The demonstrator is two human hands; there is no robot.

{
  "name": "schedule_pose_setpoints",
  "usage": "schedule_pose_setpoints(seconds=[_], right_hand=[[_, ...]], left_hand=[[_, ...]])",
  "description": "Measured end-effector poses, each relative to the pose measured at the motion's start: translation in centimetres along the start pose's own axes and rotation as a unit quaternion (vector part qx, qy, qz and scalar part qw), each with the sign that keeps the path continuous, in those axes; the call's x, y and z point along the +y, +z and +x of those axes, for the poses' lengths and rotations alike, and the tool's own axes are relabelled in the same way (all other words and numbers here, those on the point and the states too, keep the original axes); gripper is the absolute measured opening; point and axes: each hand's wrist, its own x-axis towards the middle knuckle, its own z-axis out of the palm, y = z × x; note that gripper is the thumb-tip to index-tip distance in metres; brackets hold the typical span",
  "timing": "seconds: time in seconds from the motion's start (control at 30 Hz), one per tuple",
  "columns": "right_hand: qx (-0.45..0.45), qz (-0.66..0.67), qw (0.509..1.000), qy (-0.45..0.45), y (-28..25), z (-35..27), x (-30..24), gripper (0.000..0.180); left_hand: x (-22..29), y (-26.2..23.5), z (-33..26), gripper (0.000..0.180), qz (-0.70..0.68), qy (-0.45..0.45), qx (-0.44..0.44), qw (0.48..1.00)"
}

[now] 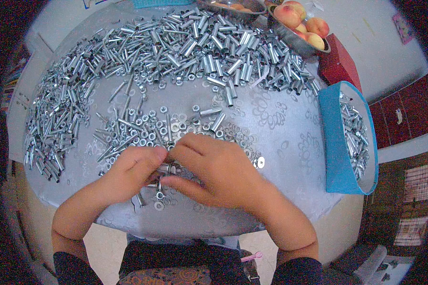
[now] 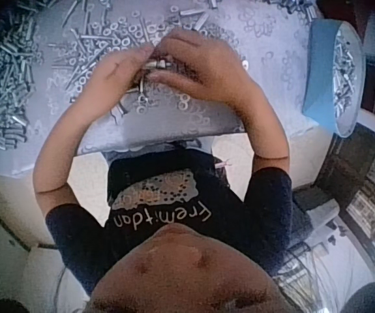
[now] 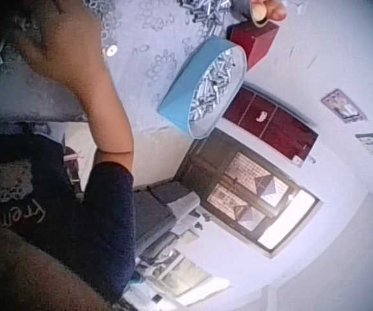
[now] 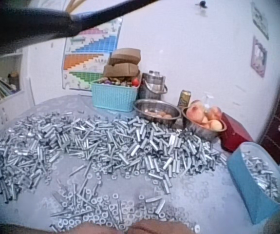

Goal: The person assembles metal hardware components by hand. They pick up cylindrical metal pieces, washers, and nuts from a large pile on a table, thread them together, and place the finished assemblies into a blue container.

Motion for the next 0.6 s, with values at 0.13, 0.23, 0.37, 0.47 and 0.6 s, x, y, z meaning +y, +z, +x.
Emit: schedule_pose_setpoints(seconds=[0.13,0.23,0.37,0.47,0.6], right_hand=[[-0.065,-0.037,0.997,-0.007,-0.6,-0.1,-0.1,0.021],[-0.14,-0.062,0.987,0.044,-1.1,-0.2,0.0,0.023],[0.003,0.005,0.999,-0.041,-0.3,0.3,0.3,0.02],[-0.062,-0.035,0.997,-0.014,-0.8,-0.2,0.1,0.02],[-0.046,-0.046,0.998,-0.019,-0.8,-0.2,0.1,0.021]], left_hand=[[-0.1,-0.1,-0.1,0.047,-0.018,-0.008,-0.009,1.0],[-0.2,-0.1,0.0,0.046,0.01,0.001,-0.003,1.0],[-0.6,0.1,0.0,0.045,-0.025,-0.008,0.025,0.999],[-0.3,-0.1,0.0,0.044,-0.015,-0.009,0.004,1.0],[-0.2,0.4,0.0,0.042,-0.086,-0.008,0.051,0.995]])
